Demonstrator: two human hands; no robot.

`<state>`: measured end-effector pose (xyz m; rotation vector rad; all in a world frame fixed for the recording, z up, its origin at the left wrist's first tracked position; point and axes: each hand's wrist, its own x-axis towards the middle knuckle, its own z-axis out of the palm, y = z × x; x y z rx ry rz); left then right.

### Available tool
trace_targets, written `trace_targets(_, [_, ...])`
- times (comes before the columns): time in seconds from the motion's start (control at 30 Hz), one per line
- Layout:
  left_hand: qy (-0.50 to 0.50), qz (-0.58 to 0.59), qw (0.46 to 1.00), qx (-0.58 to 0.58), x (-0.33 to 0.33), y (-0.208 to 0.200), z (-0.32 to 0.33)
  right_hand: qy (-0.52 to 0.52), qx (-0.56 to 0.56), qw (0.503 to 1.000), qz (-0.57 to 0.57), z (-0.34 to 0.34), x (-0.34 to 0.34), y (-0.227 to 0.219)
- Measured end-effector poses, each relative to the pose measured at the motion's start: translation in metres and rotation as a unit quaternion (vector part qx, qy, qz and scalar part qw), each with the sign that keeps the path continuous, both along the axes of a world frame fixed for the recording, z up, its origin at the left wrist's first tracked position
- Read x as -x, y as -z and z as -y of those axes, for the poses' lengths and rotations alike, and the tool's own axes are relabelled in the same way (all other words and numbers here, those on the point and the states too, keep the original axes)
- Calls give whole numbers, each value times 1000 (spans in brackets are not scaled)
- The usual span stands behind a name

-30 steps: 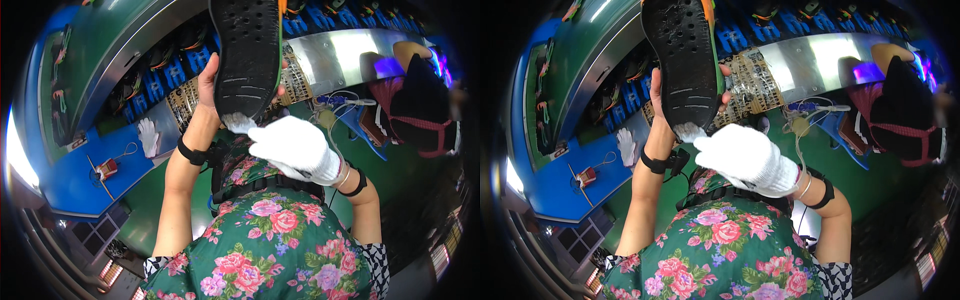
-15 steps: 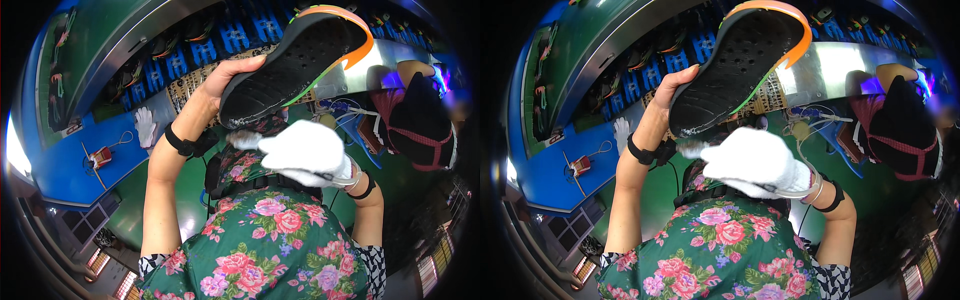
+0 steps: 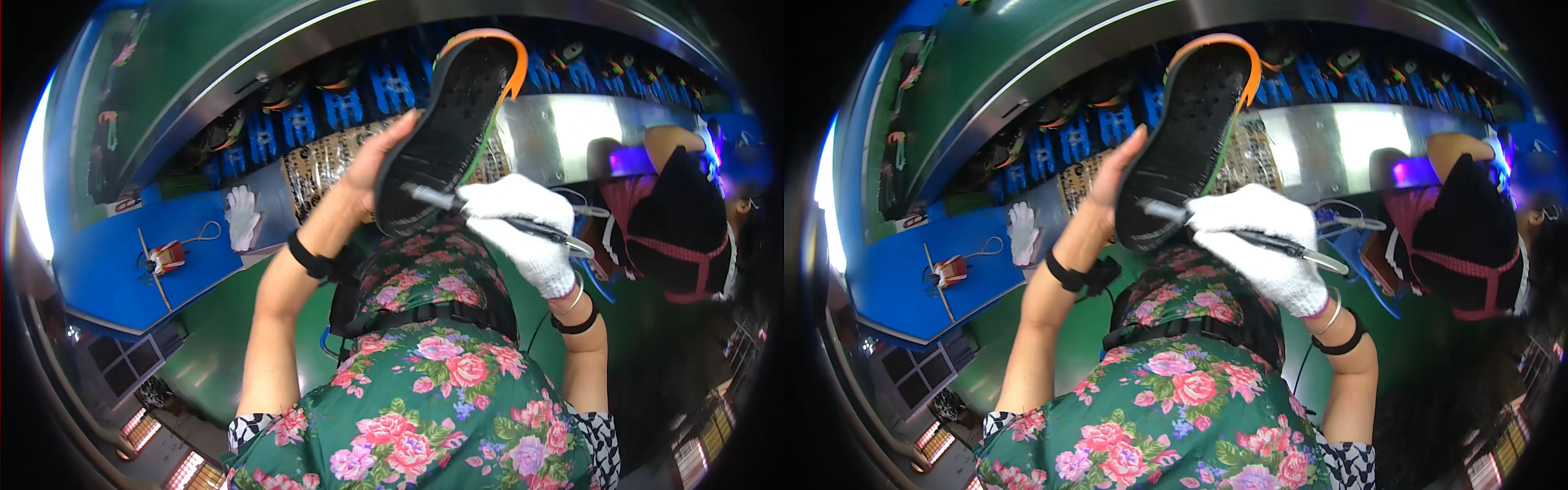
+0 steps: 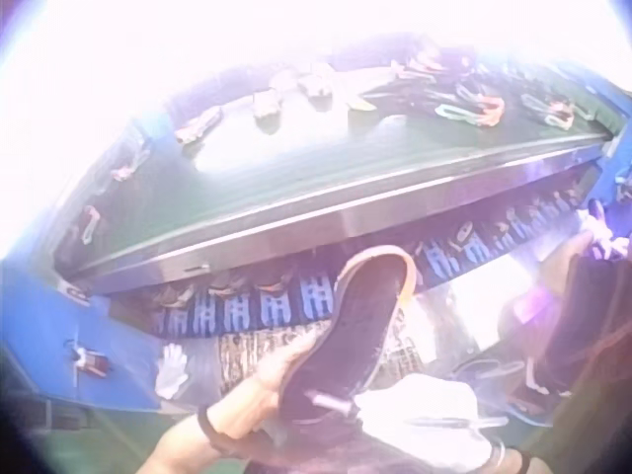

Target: Apply glue to the bottom surface of shoe soles using a manual brush applicator.

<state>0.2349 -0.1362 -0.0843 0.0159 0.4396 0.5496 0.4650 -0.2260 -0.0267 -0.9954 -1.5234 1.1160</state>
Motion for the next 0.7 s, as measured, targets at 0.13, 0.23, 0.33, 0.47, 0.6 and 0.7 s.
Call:
trace_targets(0.13, [-4,39,998,-39,-7,5,27,115,-229,948,190,-35,-5,-8])
trace_targets(0.23, [1,64,994,-88,-2,8,40,182,-279,916,221,-51,5,-7])
trace_targets(0.33, [-98,102,990,-2,18,7,44,18,-273,945,182,-34,18,-10])
trace_targets(0.47, [-144,55,955,-254,74,-11,46,-16,-44,994,-95,-13,28,-11])
trace_targets(0.6, [-186,65,896,-399,184,-54,-10,73,65,970,-224,-15,36,3])
trace_targets(0.7, [-363,238,863,-257,268,-84,-66,73,159,966,-188,-18,49,27])
